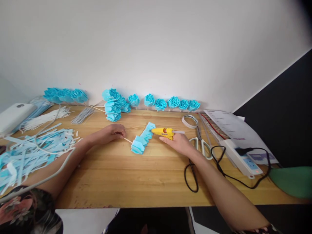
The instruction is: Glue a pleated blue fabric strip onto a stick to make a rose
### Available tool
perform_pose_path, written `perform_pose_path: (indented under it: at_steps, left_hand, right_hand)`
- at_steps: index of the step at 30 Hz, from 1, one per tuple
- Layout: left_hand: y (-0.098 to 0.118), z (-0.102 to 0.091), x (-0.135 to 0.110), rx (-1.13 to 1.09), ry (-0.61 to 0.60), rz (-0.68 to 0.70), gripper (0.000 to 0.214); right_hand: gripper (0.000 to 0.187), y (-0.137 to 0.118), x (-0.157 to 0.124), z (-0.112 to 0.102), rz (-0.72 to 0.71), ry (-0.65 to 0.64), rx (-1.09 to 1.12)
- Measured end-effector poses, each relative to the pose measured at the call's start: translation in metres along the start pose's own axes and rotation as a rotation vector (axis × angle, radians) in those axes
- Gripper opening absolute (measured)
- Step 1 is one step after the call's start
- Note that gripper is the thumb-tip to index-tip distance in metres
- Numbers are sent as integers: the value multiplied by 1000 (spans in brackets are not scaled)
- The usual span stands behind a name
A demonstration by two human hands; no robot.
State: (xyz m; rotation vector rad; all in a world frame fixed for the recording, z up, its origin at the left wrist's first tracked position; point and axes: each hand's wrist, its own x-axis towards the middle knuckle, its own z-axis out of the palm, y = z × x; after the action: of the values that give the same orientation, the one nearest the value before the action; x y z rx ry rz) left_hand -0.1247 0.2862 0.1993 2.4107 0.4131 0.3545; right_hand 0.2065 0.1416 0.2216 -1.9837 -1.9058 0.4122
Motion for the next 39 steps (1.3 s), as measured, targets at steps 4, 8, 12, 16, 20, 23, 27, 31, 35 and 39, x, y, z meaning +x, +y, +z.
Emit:
perform_pose_path:
  at_steps: [4, 8, 12, 16, 20, 23, 27, 31, 35, 39]
  left_hand:
    - [3, 5, 2, 41, 68, 16, 27]
    - [8, 14, 7, 107, 140, 34, 29]
    - [13, 17, 9, 143, 165, 64, 30]
    - [16, 17, 10, 167, 161, 75, 31]
    - [19, 16, 9, 146, 155, 52, 31]
    - [20, 13, 8, 130, 145, 25, 33]
    - [20, 10, 7, 97, 129, 45, 31]
    - [19, 11, 7, 71, 150, 38, 26]
    - [16, 9, 5, 18, 155, 23, 25]
    - [15, 6, 4, -34, 130, 40, 26]
  right_hand:
    - [41, 2, 0, 1, 9, -15, 21]
    - [41, 3, 1, 1, 24, -14, 29]
    - [42, 2, 0, 0, 38, -36, 30]
    - [43, 1, 0, -1, 55, -44, 26]
    - [43, 2, 0, 0, 38, -41, 33]
    - [44, 3, 0, 2, 30, -39, 22]
    - [42, 2, -2, 1, 13, -36, 37]
    - [39, 0, -4, -1, 2, -57, 75]
    - [40, -1, -5, -5, 15, -79, 68]
    - [38, -1, -6, -7, -17, -99, 94]
